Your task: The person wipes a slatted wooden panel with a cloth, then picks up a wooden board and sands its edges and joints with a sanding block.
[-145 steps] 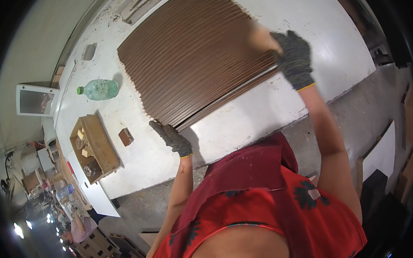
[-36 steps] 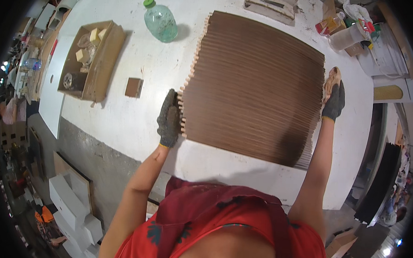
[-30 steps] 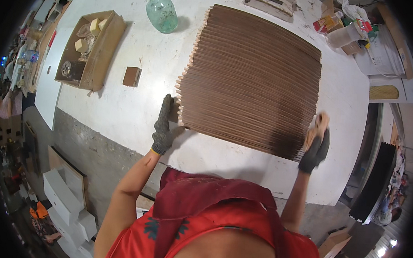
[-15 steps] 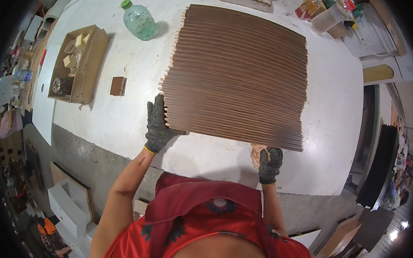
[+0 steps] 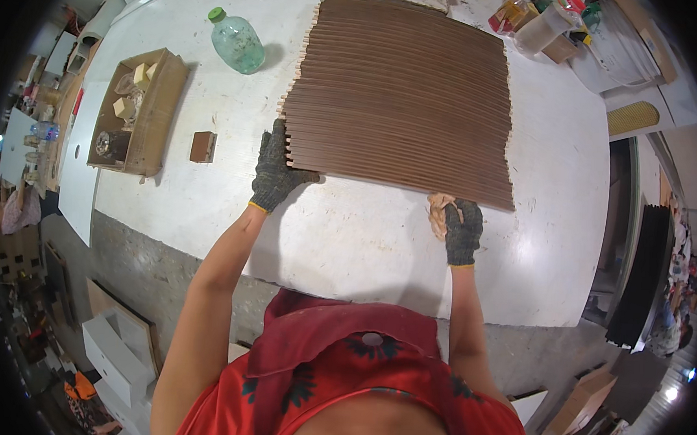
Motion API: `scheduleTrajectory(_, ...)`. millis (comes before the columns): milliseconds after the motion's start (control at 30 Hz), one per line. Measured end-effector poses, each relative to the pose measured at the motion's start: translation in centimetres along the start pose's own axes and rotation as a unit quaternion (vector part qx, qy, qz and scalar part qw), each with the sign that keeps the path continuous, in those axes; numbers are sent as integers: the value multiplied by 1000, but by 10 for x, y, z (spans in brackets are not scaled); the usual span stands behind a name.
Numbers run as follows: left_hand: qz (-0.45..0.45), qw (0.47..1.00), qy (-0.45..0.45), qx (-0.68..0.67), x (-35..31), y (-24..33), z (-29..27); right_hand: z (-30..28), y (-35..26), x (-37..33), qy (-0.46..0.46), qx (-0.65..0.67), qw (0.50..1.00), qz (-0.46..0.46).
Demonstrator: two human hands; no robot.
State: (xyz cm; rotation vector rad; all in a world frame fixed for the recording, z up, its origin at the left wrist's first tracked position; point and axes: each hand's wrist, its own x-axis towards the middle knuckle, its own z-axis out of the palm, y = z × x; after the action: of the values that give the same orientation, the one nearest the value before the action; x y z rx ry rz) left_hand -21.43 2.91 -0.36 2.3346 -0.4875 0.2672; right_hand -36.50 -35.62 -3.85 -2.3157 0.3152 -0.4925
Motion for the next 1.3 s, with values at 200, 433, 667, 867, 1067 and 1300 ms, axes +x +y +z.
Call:
scheduleTrajectory(200,-95,995,-15,-28,4,10,0,-24,0,14,-103,148,984,16)
scheduleTrajectory(433,-214,966,100,-110,-67,28,16,-82,40,-4,125,527,806,237)
scheduleTrajectory(667,-99,990,91,-41,-86,20,20,-85,57,19,50,542,799,255)
scheduleTrajectory(867,-223,947,88,-215,-90,19,20,-79,56,0,53,483,835,257)
scheduleTrajectory(1067,-114,979,156,-67,-96,49,6,-76,51,-29,20,451,862,230)
scheduleTrajectory(1300,162,981,-110,19,-36,89,0,-81,41,-36,-22,419,886,198)
